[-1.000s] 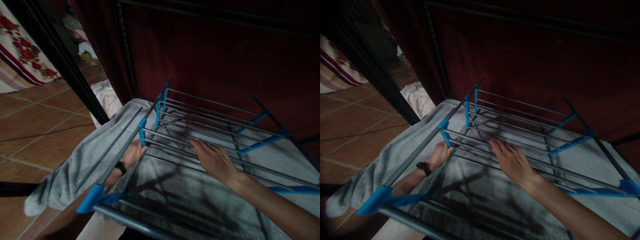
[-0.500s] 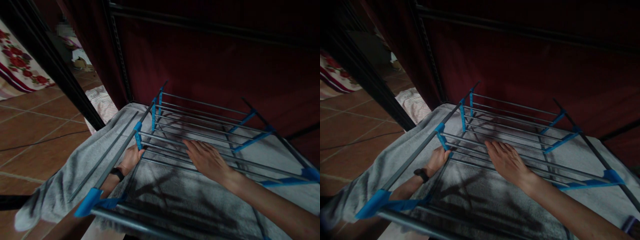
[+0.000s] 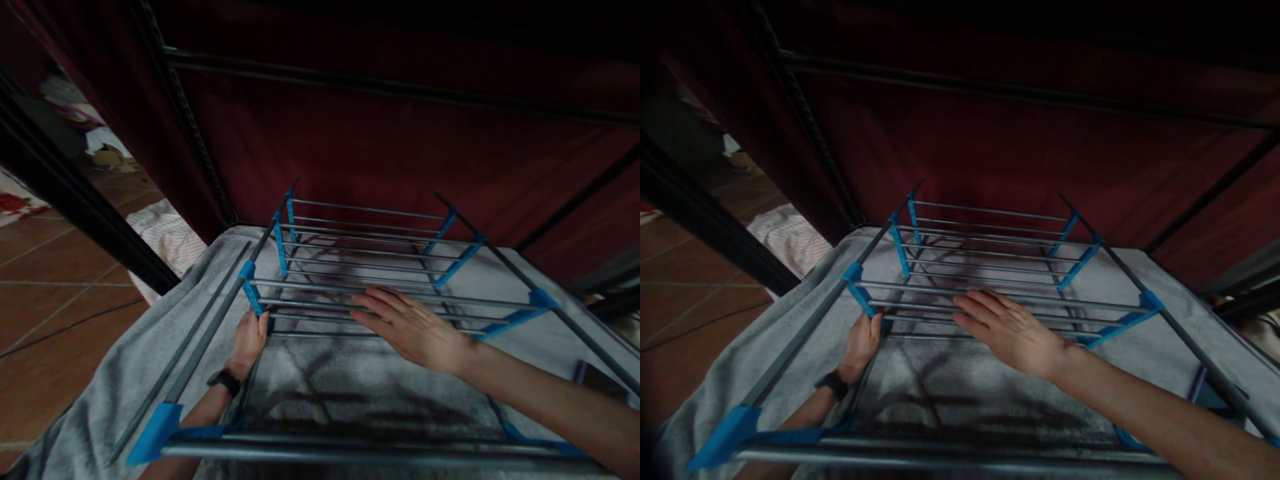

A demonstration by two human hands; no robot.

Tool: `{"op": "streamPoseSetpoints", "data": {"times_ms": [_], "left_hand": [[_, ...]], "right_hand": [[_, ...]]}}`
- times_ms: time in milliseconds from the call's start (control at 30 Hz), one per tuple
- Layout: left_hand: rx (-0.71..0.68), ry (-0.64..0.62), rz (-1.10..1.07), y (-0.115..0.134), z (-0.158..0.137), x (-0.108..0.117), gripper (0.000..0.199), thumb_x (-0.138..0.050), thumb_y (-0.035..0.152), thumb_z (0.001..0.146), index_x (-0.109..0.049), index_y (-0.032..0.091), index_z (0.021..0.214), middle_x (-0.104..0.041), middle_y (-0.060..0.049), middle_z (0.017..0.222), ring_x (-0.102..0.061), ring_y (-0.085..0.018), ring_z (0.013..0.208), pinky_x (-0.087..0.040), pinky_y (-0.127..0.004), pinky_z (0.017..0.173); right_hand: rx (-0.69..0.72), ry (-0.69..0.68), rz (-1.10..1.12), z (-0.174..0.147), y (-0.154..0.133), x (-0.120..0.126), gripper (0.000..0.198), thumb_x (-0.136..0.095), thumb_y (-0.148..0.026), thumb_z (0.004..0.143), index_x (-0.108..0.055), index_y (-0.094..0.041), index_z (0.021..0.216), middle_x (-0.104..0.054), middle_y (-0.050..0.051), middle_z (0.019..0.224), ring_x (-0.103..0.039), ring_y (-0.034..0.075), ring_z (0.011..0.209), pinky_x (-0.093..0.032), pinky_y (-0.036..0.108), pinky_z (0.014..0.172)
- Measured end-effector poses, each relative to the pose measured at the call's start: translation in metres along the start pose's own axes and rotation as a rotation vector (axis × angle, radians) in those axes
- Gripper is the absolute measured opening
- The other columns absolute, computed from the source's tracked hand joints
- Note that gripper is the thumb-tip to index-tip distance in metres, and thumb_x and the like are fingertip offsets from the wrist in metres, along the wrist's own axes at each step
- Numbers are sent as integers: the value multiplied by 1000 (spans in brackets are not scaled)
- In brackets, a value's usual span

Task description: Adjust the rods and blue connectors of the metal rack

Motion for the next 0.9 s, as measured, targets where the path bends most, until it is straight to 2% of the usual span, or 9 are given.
{"op": "streamPoseSetpoints", "data": {"times_ms": [133,300,400,467,600,667,733,833,900], "left_hand": [[14,11,-63,2,1,-2,33,-32,42,100,-57,21,102,-72,-12,88,-73,-28,83,-56,-37,71],[43,28,-133,4,0,-3,31,-33,42,99,-55,21,105,-72,-13,91,-73,-29,85,-57,-38,70],[59,40,-150,3,1,-4,29,-35,44,98,-55,23,101,-71,-12,90,-72,-29,85,-57,-39,71],[76,46,-152,2,2,-5,29,-36,45,98,-55,23,99,-70,-11,88,-71,-29,83,-56,-39,68],[148,54,-150,-3,2,-7,27,-37,48,96,-53,25,94,-65,-7,76,-68,-29,71,-52,-40,61],[169,47,-152,-5,1,-8,26,-38,50,95,-51,29,93,-61,-2,72,-66,-29,69,-52,-41,60],[175,36,-152,-7,1,-8,23,-38,52,94,-49,32,92,-59,1,70,-66,-30,70,-53,-44,62],[196,20,-149,-6,2,-6,21,-38,53,92,-46,34,89,-57,1,69,-65,-34,73,-54,-49,66],[212,10,-146,-5,3,-5,19,-38,53,90,-44,35,87,-56,1,68,-65,-36,74,-53,-52,67]], "right_hand": [[-61,-98,76,-31,8,13,54,-50,-6,95,-55,-25,145,-50,9,157,-57,24,135,-54,45,107],[-303,-106,230,-82,22,37,41,-48,-20,103,-59,-27,142,-64,7,144,-65,20,126,-59,37,102],[-513,-30,321,-126,33,54,37,-49,-31,104,-62,-29,139,-70,5,135,-67,22,125,-58,38,104],[-697,74,385,-162,41,65,34,-51,-38,103,-67,-31,133,-73,5,129,-69,24,120,-58,40,104],[-1197,359,478,-239,47,76,33,-60,-50,96,-75,-32,119,-75,9,124,-69,27,118,-54,39,99],[-1428,540,561,-275,45,72,29,-67,-49,90,-79,-31,110,-76,13,120,-71,29,114,-55,38,87],[-1556,693,732,-306,42,61,24,-71,-46,87,-81,-31,104,-77,16,115,-75,29,104,-56,37,76],[-1594,694,983,-338,40,33,23,-71,-45,88,-81,-32,104,-78,16,110,-77,29,95,-59,35,75],[-1564,653,997,-352,40,11,24,-68,-48,89,-80,-32,103,-79,14,108,-78,30,93,-63,38,78]]}}
Point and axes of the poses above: each hand's wrist, its own z-axis towards the middle knuckle, its own x-axis out of the back of the hand, y = z × x, the point moved 2 cm from there along z, towards the middle knuckle
